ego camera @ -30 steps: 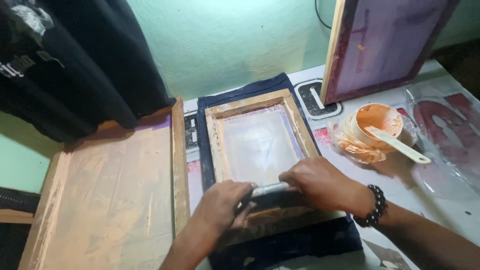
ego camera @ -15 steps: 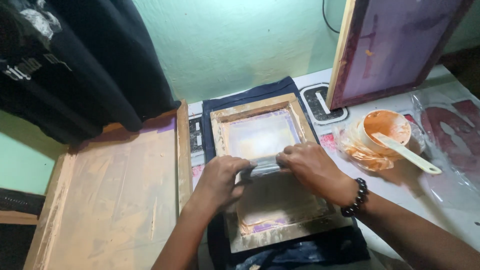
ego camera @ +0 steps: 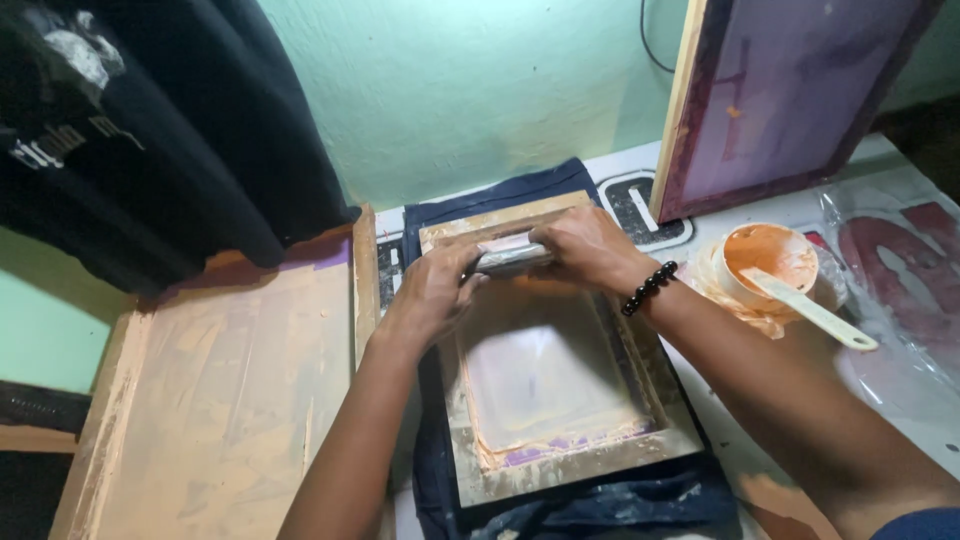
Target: The person uses a squeegee to pull orange ink across a screen printing frame placed over a dark t-shirt. They repeatedly stroke the squeegee back and forth to ensure even ink distribution across the mesh. The person then lifts the squeegee and briefly touches the screen surface with a finger before reaching for a container of ink.
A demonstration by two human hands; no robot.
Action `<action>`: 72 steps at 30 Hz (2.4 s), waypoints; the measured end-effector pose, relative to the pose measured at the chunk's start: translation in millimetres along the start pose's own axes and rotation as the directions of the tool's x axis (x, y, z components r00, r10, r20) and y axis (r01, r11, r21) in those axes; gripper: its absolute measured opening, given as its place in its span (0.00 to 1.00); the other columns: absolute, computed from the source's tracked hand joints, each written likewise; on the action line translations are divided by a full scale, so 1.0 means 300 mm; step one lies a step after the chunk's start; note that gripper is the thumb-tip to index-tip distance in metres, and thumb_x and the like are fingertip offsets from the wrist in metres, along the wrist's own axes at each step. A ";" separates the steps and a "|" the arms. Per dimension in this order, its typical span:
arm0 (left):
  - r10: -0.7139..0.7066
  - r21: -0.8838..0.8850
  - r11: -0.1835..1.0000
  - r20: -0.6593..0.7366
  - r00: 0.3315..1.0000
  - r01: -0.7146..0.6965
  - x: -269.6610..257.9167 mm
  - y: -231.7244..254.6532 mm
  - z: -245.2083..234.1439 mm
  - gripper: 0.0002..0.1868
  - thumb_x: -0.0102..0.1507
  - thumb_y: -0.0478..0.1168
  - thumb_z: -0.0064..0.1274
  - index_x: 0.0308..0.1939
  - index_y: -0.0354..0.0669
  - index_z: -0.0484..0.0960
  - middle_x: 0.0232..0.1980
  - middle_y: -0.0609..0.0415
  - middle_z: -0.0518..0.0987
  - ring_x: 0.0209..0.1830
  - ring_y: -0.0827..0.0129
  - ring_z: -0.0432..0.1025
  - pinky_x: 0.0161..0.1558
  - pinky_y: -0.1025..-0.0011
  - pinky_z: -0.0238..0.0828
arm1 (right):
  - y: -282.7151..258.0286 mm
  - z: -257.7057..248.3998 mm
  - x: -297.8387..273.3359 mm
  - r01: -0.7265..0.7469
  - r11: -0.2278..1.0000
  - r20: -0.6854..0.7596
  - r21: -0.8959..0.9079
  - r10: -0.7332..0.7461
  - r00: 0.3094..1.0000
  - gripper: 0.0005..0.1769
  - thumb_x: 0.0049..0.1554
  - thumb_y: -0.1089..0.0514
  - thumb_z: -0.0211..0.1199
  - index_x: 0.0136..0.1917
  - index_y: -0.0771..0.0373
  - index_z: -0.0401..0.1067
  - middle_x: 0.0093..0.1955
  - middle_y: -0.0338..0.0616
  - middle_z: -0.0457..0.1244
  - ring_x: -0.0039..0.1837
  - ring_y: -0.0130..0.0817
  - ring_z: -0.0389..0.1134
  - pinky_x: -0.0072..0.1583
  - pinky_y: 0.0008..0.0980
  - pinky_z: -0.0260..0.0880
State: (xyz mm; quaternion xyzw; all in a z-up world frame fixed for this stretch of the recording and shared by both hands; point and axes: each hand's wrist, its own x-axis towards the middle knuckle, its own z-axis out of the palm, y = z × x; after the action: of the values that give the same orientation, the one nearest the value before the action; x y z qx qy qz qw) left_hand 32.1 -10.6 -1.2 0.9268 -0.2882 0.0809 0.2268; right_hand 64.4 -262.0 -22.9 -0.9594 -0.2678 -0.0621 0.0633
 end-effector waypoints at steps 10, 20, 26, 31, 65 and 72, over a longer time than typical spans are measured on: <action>0.045 -0.006 0.999 0.125 0.991 -0.045 -0.287 0.175 0.045 0.09 0.61 0.43 0.58 0.43 0.49 0.77 0.33 0.47 0.81 0.38 0.48 0.79 0.37 0.53 0.77 | -0.116 0.048 -0.324 0.034 0.998 0.089 0.050 -0.038 0.995 0.13 0.44 0.43 0.70 0.41 0.48 0.75 0.35 0.40 0.70 0.46 0.47 0.74 0.48 0.51 0.76; 0.100 -0.074 0.993 0.178 0.979 -0.088 -0.454 0.252 0.109 0.21 0.62 0.41 0.60 0.59 0.42 0.77 0.46 0.44 0.83 0.41 0.51 0.76 0.45 0.56 0.74 | -0.225 -0.040 -0.512 0.027 0.998 0.352 0.060 -0.046 0.935 0.10 0.56 0.63 0.58 0.47 0.47 0.71 0.41 0.39 0.68 0.45 0.47 0.70 0.44 0.48 0.68; -0.115 -0.123 0.977 0.389 0.914 0.175 -0.390 0.358 -0.036 0.14 0.69 0.47 0.47 0.55 0.47 0.75 0.47 0.45 0.81 0.44 0.53 0.75 0.45 0.58 0.70 | -0.228 -0.155 -0.470 -0.045 0.973 0.473 0.227 -0.070 0.878 0.08 0.50 0.52 0.68 0.45 0.49 0.75 0.39 0.40 0.69 0.44 0.42 0.70 0.45 0.42 0.64; -0.228 -0.237 0.909 0.404 0.886 0.342 -0.307 0.330 -0.075 0.15 0.69 0.50 0.45 0.53 0.49 0.78 0.48 0.50 0.84 0.45 0.57 0.78 0.44 0.62 0.69 | -0.207 -0.224 -0.397 -0.116 0.920 0.462 0.375 -0.076 0.884 0.25 0.47 0.34 0.78 0.34 0.53 0.71 0.33 0.38 0.68 0.39 0.35 0.67 0.42 0.36 0.59; -0.003 0.239 0.971 0.052 0.999 -0.010 -0.198 0.001 0.098 0.15 0.63 0.49 0.53 0.54 0.56 0.78 0.43 0.57 0.81 0.47 0.58 0.76 0.43 0.60 0.71 | -0.101 -0.015 -0.137 0.030 0.997 0.051 0.075 -0.034 0.998 0.14 0.53 0.43 0.62 0.41 0.54 0.78 0.35 0.49 0.71 0.46 0.54 0.75 0.51 0.54 0.75; -0.288 0.075 0.955 0.459 0.840 0.286 -0.325 0.321 -0.093 0.16 0.68 0.46 0.53 0.59 0.53 0.76 0.48 0.53 0.80 0.47 0.63 0.74 0.49 0.63 0.73 | -0.209 -0.077 -0.364 0.047 0.999 0.393 0.027 -0.054 0.918 0.17 0.51 0.71 0.57 0.46 0.49 0.73 0.37 0.41 0.69 0.43 0.46 0.71 0.45 0.46 0.69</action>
State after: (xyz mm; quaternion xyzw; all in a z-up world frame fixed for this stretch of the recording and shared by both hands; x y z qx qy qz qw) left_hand -103.4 -19.3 32.2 0.9519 -0.1920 -0.1780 0.1591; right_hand -63.1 -267.6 -11.4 -0.9445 -0.3002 0.1327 0.0147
